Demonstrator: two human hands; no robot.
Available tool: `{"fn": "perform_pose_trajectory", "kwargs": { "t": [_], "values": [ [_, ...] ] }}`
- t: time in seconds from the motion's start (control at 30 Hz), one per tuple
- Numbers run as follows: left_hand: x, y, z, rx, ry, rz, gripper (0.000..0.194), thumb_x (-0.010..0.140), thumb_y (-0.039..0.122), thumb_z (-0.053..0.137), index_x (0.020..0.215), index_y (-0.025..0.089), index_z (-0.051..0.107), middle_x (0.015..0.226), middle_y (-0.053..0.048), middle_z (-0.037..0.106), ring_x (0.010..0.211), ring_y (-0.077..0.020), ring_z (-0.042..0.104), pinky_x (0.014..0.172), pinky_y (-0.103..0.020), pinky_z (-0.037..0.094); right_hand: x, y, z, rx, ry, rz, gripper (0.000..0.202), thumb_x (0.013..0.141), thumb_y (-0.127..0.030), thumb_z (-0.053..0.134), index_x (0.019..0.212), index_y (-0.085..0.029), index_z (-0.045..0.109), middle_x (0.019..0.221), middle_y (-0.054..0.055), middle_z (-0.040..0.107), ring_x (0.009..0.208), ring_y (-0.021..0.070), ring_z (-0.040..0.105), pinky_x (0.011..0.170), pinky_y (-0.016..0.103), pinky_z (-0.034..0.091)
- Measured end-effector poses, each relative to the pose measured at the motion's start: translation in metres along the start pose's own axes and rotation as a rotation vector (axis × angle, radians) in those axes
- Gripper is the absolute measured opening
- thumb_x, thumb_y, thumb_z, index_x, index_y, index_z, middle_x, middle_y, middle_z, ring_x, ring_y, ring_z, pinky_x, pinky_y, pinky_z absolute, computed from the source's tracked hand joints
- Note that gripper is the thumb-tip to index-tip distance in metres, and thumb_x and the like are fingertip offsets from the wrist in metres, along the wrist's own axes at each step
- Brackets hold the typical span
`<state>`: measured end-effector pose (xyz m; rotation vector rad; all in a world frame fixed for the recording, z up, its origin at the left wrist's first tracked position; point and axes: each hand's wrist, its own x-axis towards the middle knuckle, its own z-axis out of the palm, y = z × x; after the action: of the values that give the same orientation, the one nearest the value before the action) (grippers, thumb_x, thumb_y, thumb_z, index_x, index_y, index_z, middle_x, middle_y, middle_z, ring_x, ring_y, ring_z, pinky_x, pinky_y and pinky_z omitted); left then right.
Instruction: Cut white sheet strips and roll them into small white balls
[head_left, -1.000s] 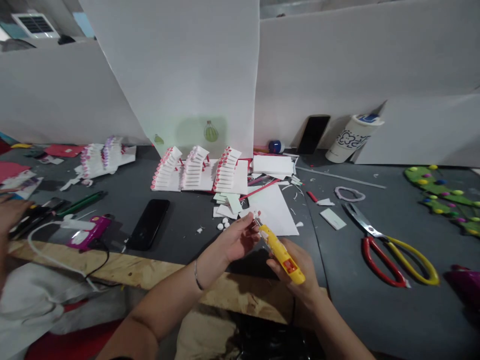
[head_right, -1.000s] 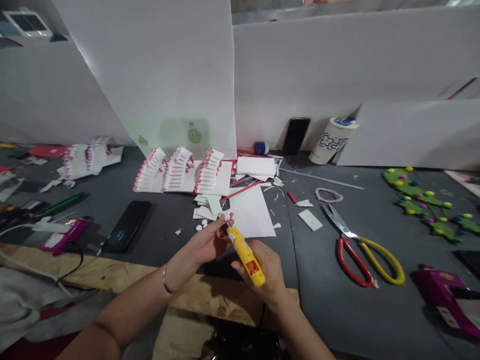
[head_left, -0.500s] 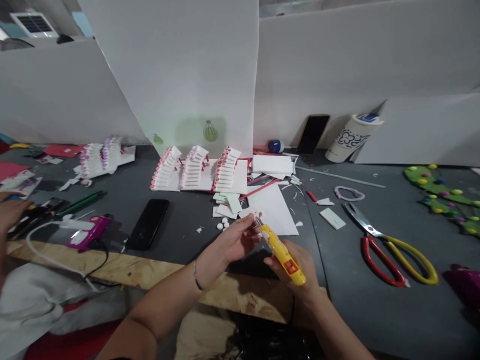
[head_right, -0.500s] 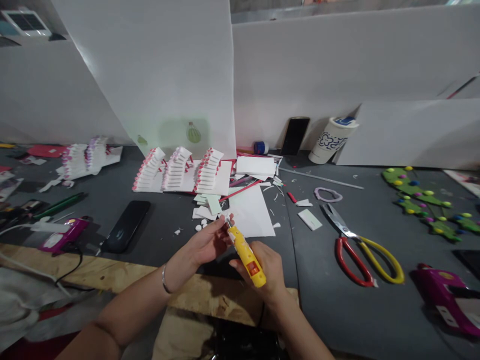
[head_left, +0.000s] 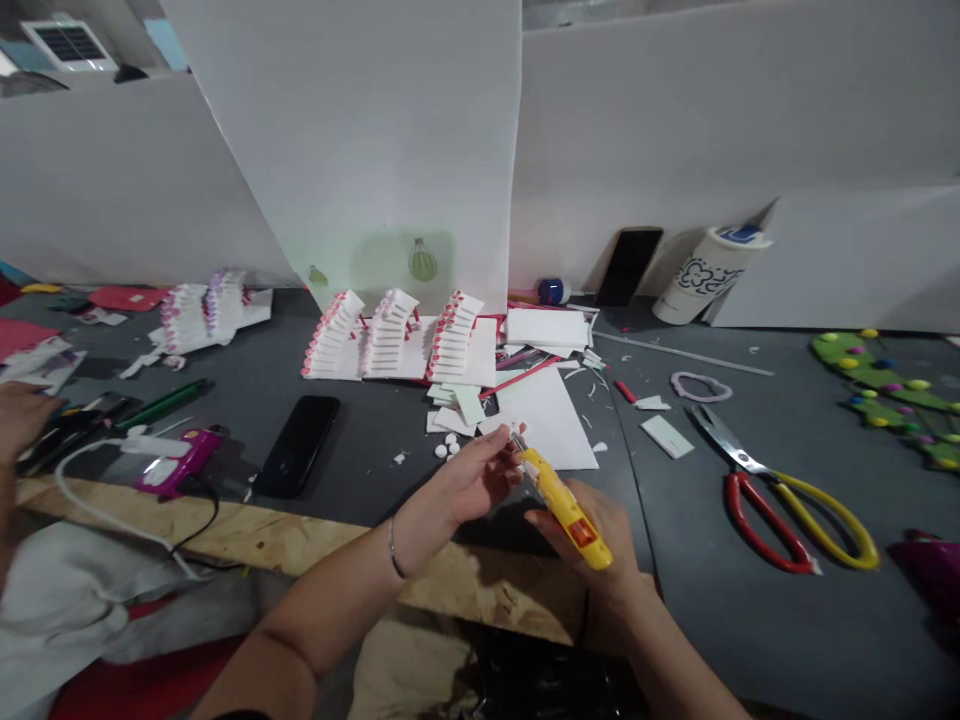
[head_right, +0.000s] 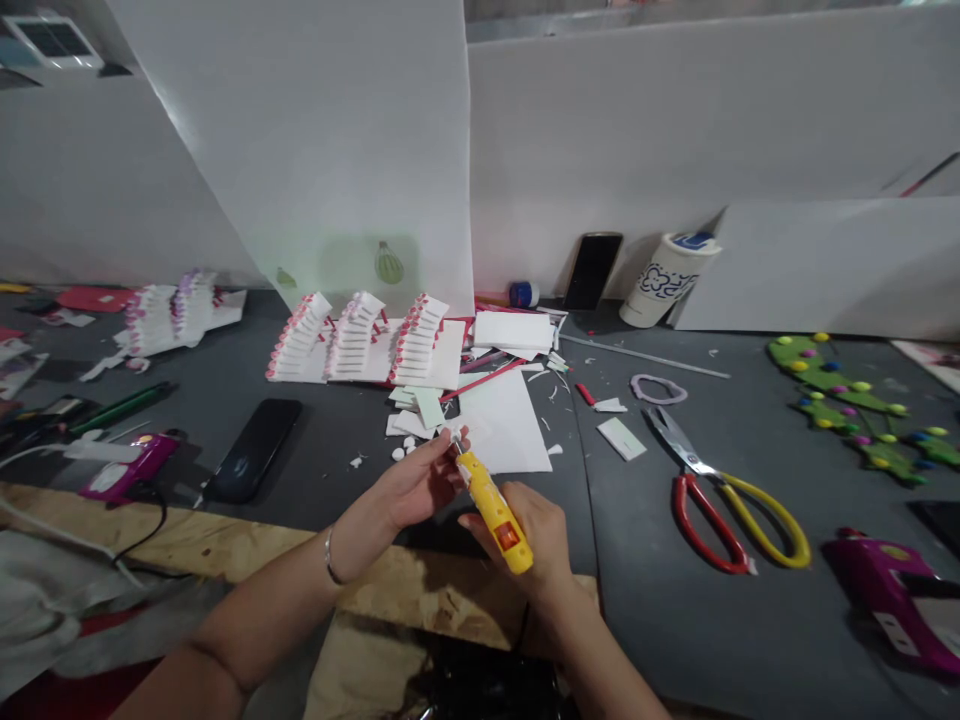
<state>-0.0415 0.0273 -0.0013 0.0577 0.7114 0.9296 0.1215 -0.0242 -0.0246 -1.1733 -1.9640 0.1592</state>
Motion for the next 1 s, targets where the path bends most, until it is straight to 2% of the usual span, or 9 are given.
{"fn": "perform_pose_trajectory", "kwargs": {
  "t": [0.37,0.73,1.0],
  "values": [
    [-0.0014,0.0007,0.0017,-0.002,-0.014,-0.011,0.012,0.083,0.019,0.069,0.088,0.008,0.069,0.067,-0.001,0.062,0.054,-0.0072,0.056,0.047,-0.017,0.043,-0.0041,0.0023,0.0028,0.002,-0.018,0.012,0.035,0.092,-0.043,0.051,0.064,-0.022,0.048,0.053,-0.002,0.051,0.046,0.0123,0.049,0.048,0.025,0.032],
    [-0.0007,0.0002,0.0011,-0.005,-0.028,-0.021,0.014,0.081,0.021,0.071,0.087,0.008,0.069,0.066,-0.001,0.061,0.052,-0.0073,0.055,0.048,-0.019,0.044,-0.0030,0.0019,0.0029,-0.006,0.014,0.000,0.035,0.091,-0.040,0.054,0.061,-0.023,0.044,0.050,-0.003,0.048,0.042,0.0118,0.047,0.045,0.026,0.027],
    [-0.0021,-0.0003,0.0022,-0.014,-0.016,-0.020,0.013,0.083,0.020,0.069,0.087,0.008,0.069,0.066,-0.001,0.062,0.053,-0.0072,0.055,0.047,-0.018,0.043,-0.0056,0.0050,0.0057,-0.044,0.014,-0.017,0.039,0.092,-0.045,0.051,0.062,-0.023,0.044,0.051,-0.004,0.048,0.043,0.0113,0.047,0.046,0.025,0.029]
  ]
}}
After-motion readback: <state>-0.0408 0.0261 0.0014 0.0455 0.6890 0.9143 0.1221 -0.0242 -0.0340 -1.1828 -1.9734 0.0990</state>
